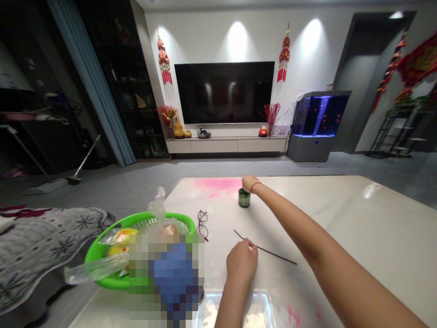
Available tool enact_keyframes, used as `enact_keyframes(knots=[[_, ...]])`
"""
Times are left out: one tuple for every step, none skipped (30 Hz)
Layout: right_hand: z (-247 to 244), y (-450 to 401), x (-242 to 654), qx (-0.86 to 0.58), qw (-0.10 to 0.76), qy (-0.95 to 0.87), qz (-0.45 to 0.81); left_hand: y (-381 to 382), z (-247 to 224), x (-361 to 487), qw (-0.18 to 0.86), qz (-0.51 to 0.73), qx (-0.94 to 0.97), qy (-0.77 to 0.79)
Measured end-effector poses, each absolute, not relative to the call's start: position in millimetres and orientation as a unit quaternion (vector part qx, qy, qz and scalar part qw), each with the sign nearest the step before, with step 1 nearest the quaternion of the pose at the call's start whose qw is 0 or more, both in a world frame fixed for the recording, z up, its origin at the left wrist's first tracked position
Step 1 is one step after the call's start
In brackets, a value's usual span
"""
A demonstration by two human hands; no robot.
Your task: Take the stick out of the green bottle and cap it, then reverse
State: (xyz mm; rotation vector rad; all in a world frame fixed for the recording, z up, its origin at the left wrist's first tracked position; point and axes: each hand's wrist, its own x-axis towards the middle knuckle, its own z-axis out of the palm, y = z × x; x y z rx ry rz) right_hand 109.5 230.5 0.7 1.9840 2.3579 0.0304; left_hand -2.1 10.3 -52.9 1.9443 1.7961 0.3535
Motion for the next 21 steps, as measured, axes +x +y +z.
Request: enact_keyframes(knots=[[1, 233, 109, 0.642, 0.035, 0.766, 0.011, 10, -53, -2, 0.232, 0.129, 0.709, 0.654], [1, 235, 108, 0.639, 0.039, 0.768, 0.012, 10, -54, -1, 0.231, 0.128, 0.709, 0.653], [2, 237, 107, 0.635, 0.042, 0.772, 0.013, 10, -54, -1, 0.23, 0.126, 0.71, 0.653], [3, 239, 105, 0.63, 0.044, 0.775, 0.013, 10, -55, -1, 0.23, 0.125, 0.711, 0.653], [5, 240, 104, 0.625, 0.045, 0.779, 0.013, 10, -55, 0, 0.231, 0.125, 0.711, 0.652], [8, 241, 103, 0.62, 0.046, 0.783, 0.013, 10, -56, 0, 0.233, 0.126, 0.712, 0.65], [10, 241, 103, 0.615, 0.047, 0.787, 0.011, 10, -56, 0, 0.236, 0.13, 0.713, 0.647], [13, 241, 103, 0.611, 0.049, 0.79, 0.007, 10, -55, 0, 0.241, 0.137, 0.713, 0.645], [16, 241, 104, 0.606, 0.051, 0.794, 0.003, 9, -54, 0, 0.246, 0.146, 0.711, 0.642], [18, 240, 105, 0.602, 0.051, 0.797, -0.002, 9, -53, 0, 0.254, 0.159, 0.708, 0.64], [19, 239, 106, 0.599, 0.05, 0.799, -0.006, 9, -52, -1, 0.262, 0.174, 0.703, 0.639], [19, 238, 107, 0.597, 0.046, 0.801, -0.009, 10, -51, -1, 0.27, 0.19, 0.695, 0.638], [19, 237, 108, 0.595, 0.04, 0.803, -0.011, 10, -50, -2, 0.276, 0.206, 0.687, 0.64], [17, 236, 109, 0.594, 0.031, 0.804, -0.011, 11, -49, -2, 0.28, 0.22, 0.68, 0.641], [16, 235, 111, 0.594, 0.021, 0.804, -0.01, 12, -49, -3, 0.282, 0.23, 0.673, 0.644], [14, 234, 112, 0.594, 0.01, 0.804, -0.008, 12, -49, -3, 0.281, 0.236, 0.67, 0.645], [12, 234, 114, 0.595, -0.004, 0.804, -0.004, 13, -49, -3, 0.279, 0.239, 0.668, 0.647], [10, 233, 117, 0.597, -0.018, 0.802, 0.001, 14, -50, -3, 0.277, 0.24, 0.668, 0.648], [10, 233, 121, 0.599, -0.031, 0.8, 0.007, 14, -50, -3, 0.274, 0.239, 0.669, 0.648], [10, 234, 126, 0.602, -0.044, 0.797, 0.013, 14, -50, -3, 0.27, 0.237, 0.669, 0.65], [11, 234, 131, 0.605, -0.054, 0.794, 0.018, 14, -50, -3, 0.267, 0.234, 0.671, 0.651]])
